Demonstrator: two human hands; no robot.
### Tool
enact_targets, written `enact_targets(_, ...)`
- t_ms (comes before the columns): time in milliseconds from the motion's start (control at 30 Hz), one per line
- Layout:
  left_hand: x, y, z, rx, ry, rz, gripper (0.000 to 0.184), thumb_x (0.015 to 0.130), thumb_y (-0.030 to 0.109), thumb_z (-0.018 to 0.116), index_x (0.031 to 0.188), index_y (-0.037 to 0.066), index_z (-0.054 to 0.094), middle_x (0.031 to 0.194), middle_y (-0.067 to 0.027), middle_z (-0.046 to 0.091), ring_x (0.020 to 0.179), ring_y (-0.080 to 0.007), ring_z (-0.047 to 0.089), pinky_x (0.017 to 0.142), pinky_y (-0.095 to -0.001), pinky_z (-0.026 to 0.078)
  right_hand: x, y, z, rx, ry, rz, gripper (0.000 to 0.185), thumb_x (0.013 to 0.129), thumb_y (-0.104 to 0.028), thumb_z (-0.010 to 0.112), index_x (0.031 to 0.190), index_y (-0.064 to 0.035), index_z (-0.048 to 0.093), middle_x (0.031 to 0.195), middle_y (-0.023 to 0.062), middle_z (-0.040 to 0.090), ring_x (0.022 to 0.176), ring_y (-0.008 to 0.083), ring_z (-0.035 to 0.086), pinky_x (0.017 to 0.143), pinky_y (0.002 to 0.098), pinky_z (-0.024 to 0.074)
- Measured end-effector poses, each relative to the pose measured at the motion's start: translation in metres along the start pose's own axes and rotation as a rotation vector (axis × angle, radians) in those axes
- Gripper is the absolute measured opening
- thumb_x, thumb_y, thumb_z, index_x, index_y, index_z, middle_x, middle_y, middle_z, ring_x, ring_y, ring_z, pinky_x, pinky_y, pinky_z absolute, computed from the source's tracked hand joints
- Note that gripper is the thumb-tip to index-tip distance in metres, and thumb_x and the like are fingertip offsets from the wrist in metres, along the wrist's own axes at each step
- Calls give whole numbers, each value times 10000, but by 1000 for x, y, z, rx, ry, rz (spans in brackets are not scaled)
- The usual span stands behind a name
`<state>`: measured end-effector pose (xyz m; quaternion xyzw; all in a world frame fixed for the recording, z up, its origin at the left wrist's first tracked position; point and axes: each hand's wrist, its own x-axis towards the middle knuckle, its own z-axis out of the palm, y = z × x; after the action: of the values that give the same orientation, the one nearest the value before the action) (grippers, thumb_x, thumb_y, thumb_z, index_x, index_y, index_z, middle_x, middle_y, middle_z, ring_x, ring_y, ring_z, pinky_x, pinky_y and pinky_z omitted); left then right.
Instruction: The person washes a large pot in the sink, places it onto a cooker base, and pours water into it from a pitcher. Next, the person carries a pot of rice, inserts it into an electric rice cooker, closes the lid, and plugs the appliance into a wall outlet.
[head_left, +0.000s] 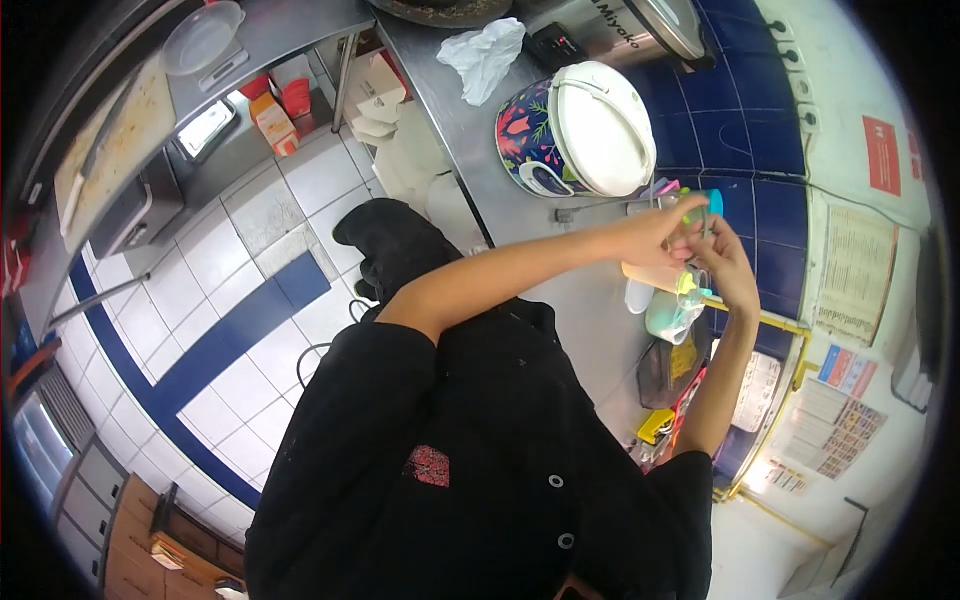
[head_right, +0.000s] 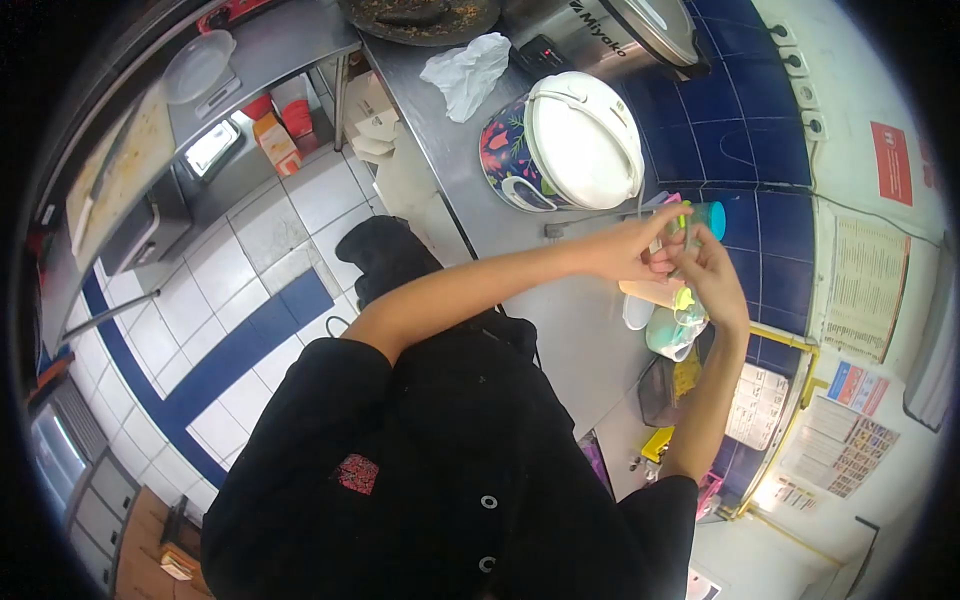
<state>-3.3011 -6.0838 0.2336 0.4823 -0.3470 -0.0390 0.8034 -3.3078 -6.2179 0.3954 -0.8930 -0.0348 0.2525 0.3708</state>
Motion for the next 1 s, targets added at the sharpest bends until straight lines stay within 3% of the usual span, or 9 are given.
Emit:
enact_targets(233, -32, -33, 10, 116, 230, 227, 584, 876, 121, 691, 1354, 72, 358, 980, -127, 649, 632, -206, 662, 602, -348, 535, 59, -29, -9, -586, -428, 149, 172, 965, -148, 631, 1062, -6, 630, 912, 39, 684, 825, 112, 649, 785, 264, 526)
enact_targets(267, -41, -29, 11, -1, 193, -11, 492, 894, 128, 666, 1302, 71, 398, 990, -119, 652, 678, -207, 668, 607, -354, 535, 76, -42, -14, -785, -472, 142, 203, 979, -179, 617, 1085, -6, 634, 927, 39, 684, 844, 113, 647, 788, 269, 523)
enact_targets(300, -47, -24, 7, -117, 150, -241, 400, 911, 134, 642, 1249, 71, 438, 1000, -111, 655, 724, -207, 674, 611, -360, 536, 101, -49, -6, -535, -290, 16, 259, 985, -249, 609, 1077, -9, 645, 950, 42, 684, 869, 117, 641, 803, 279, 515)
enact_targets(367, -65, -31, 4, -55, 207, -173, 258, 930, 152, 615, 1152, 64, 518, 1038, -94, 668, 837, -219, 677, 653, -369, 538, 163, -39, 18, -330, -26, -192, 374, 967, -377, 618, 1058, -19, 672, 963, 45, 675, 902, 125, 621, 825, 286, 492)
enact_targets(467, -76, -91, 11, 35, 269, 21, 228, 907, 153, 626, 1111, 68, 569, 1057, -80, 686, 914, -219, 671, 682, -383, 535, 242, -21, 32, -497, 110, -103, 521, 907, -539, 646, 1024, -35, 706, 950, 52, 665, 890, 148, 600, 822, 286, 463)
enact_targets(567, -93, -89, 5, 141, 303, 9, 261, 854, 156, 661, 1094, 77, 596, 990, -81, 691, 856, -239, 675, 674, -394, 518, 251, -27, 56, -260, 75, 39, 565, 901, -582, 633, 980, -28, 712, 851, 46, 646, 796, 138, 571, 741, 273, 446)
enact_targets(700, -105, -62, -7, 181, 352, -71, 337, 786, 174, 713, 1084, 74, 588, 895, -85, 667, 825, -263, 665, 674, -403, 499, 255, -32, 58, -445, -46, 163, 602, 877, -617, 644, 881, -18, 715, 780, 54, 627, 723, 138, 541, 676, 283, 429)
enact_targets(800, -103, -58, -20, 320, 461, -87, 365, 755, 193, 741, 1060, 71, 584, 836, -86, 640, 782, -284, 651, 671, -411, 483, 269, -27, 67, -612, 4, 15, 639, 857, -645, 646, 730, -21, 695, 717, 69, 617, 674, 167, 535, 638, 300, 419)
enact_targets(1000, -112, -62, -19, 317, 325, -210, 393, 734, 245, 774, 1034, 74, 585, 822, -83, 645, 763, -278, 653, 677, -415, 489, 271, 0, 72, -573, 194, -116, 720, 910, -669, 534, 863, 20, 738, 754, 96, 649, 733, 181, 577, 703, 303, 447)
